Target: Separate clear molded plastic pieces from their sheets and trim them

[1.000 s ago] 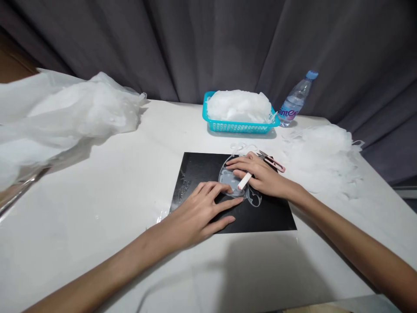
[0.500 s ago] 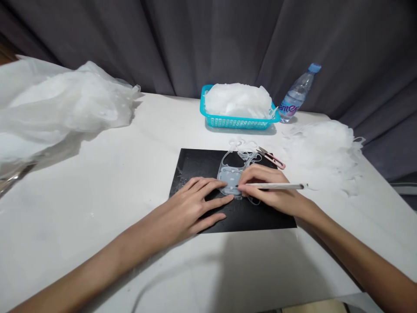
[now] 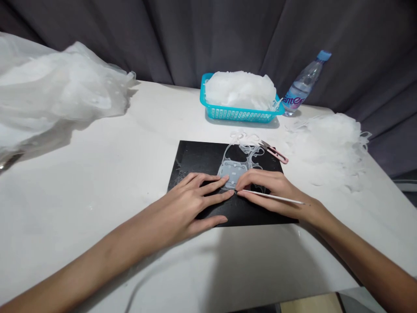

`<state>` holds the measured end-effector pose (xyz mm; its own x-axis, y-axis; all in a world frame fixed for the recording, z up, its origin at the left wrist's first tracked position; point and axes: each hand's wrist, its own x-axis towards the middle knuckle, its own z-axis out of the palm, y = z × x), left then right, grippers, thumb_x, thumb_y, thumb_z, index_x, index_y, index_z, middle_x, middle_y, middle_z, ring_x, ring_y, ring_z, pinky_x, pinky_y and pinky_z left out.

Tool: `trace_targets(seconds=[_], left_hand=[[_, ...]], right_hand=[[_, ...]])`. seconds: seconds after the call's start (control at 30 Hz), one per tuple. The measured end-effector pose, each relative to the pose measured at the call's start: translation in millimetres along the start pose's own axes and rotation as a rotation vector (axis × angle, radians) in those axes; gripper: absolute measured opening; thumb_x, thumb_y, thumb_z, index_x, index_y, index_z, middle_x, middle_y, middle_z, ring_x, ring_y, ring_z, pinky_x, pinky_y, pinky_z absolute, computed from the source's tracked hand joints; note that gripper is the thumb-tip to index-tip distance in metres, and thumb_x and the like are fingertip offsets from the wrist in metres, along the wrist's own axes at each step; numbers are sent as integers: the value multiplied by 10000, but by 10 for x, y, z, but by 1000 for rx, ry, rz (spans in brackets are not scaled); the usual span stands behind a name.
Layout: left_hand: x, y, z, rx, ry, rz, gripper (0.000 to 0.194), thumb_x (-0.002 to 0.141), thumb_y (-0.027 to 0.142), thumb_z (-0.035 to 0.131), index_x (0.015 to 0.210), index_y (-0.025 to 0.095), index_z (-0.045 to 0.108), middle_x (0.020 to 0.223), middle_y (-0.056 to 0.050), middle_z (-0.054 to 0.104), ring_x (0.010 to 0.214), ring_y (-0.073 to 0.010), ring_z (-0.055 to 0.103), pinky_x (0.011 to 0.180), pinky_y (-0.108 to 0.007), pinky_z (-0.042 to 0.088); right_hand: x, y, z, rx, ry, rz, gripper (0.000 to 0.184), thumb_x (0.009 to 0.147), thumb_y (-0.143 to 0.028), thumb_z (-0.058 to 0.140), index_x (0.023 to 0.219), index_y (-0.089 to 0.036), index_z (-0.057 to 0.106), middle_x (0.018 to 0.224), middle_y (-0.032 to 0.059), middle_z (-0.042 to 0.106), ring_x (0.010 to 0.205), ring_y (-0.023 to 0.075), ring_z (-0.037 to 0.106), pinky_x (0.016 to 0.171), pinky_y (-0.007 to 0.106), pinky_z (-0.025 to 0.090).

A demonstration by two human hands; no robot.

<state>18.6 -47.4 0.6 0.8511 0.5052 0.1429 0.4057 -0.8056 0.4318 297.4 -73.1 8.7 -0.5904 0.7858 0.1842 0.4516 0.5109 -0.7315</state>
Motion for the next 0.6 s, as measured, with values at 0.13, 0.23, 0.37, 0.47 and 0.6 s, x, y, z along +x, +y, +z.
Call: trace_targets(seconds=[0.13,0.23,0.37,0.47,0.6], left_hand=[[-4,-15,5,7,-1,6,533,1042,532,619,1546,365,572,1584,-64,593,1404,-348,560,1114,-530,468],[-8,-27,8,24,-13,5,523,1050,539,602,1548,384,565,1604,-49,572,1389,-348,566,1112,-536,458],[-10,-29,8,18,-15,-1,521,1049,553,595,1542,386,571,1604,-45,571,1381,-347,563,1121,-535,444],[-15,-32,7,19,-22,-2,513,1051,561,586,1529,375,588,1611,-44,560,1379,-344,552,1129,-532,437],[-37,-48,16,45,-63,-5,512,1060,554,574,1539,372,576,1633,-33,532,1361,-337,537,1119,-529,441]], right_hand=[[-14,17,43,-29,4,-54,131,1093,-241,540,1149,-241,658,1108,62,747,1044,205,717,931,348,578],[-13,40,98,-56,20,-105,142,1094,-218,530,1179,-234,643,1136,76,738,1074,211,707,969,366,574],[11,26,167,-119,55,-142,131,1090,-196,521,1156,-229,630,1109,78,734,1066,218,703,962,375,573],[20,-20,227,-168,91,-123,116,1087,-191,510,1124,-229,614,1071,77,722,1044,221,698,935,370,573],[4,-86,336,-244,141,-72,106,1078,-163,505,1094,-221,592,1058,82,709,1033,224,689,941,371,563]])
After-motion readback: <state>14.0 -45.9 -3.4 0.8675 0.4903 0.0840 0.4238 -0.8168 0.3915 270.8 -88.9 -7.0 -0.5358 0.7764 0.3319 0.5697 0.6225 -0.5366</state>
